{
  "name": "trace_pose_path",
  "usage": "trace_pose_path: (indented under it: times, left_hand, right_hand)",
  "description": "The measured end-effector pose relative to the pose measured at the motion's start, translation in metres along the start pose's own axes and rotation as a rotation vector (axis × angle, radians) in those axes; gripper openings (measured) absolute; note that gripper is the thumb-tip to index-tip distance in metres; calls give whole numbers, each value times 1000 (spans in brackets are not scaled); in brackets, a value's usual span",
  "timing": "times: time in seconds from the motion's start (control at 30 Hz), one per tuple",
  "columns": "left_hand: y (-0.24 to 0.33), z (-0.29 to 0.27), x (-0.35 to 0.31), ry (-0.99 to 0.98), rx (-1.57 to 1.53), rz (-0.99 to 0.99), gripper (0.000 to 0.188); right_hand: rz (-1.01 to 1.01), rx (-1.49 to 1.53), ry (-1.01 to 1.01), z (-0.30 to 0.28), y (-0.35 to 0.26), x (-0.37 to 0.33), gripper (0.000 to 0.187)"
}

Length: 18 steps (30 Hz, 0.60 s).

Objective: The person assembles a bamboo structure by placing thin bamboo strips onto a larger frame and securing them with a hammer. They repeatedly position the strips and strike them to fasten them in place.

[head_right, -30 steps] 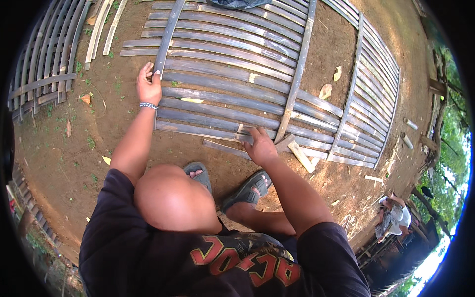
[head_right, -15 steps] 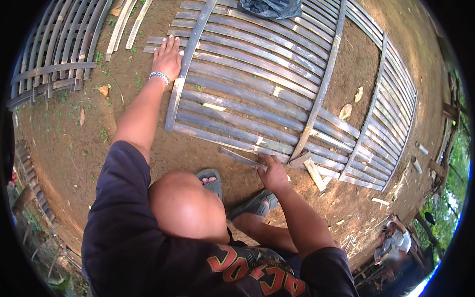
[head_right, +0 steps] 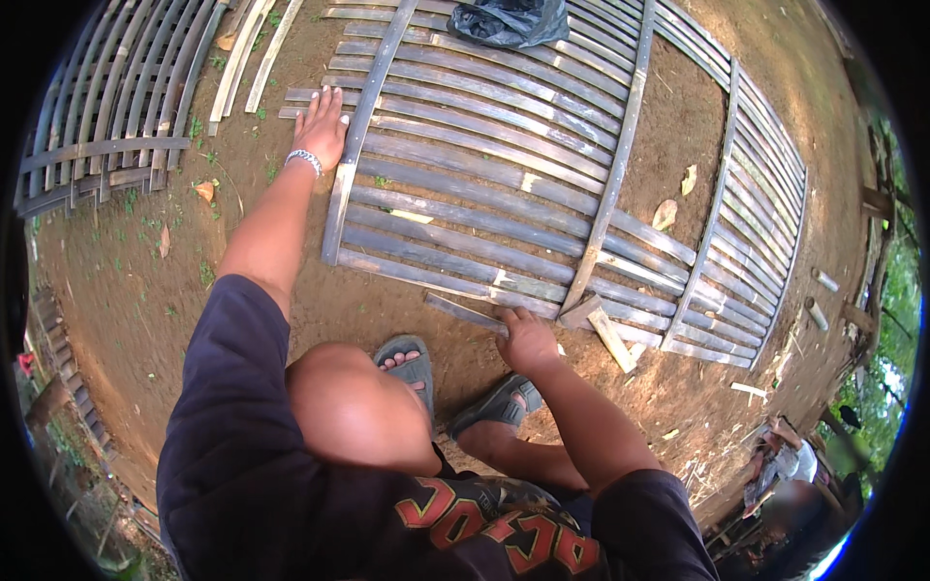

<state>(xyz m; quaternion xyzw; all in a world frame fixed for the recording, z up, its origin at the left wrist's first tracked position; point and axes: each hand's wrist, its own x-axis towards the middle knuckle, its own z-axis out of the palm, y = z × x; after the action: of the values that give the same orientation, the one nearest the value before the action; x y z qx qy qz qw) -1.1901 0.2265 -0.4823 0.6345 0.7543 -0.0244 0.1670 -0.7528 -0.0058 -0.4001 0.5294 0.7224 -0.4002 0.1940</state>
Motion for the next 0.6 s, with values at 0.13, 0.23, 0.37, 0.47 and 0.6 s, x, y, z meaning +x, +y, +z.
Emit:
trace_pose_path:
  times: [0.13,0.23,0.37,0.47,0.6]
  left_hand:
    - [-16,7,-41,206,-143,-35,63]
    - [-39,16,-109,234,-166,38,59]
    - [-51,8,-213,136,-174,20,59]
    - [-63,17,-283,78,-262,-102,60]
    - [-63,8,-375,82,-328,-295,58]
  right_hand:
    - [-15,-220,-123,10,0,0,37]
    - [-13,-233,-118,13,1,-1,29]
    - [-55,-210,-53,23,15,2,26]
    - [-85,-234,-46,25,22,8,25]
    - [-126,-218,-159,9,15,6,37]
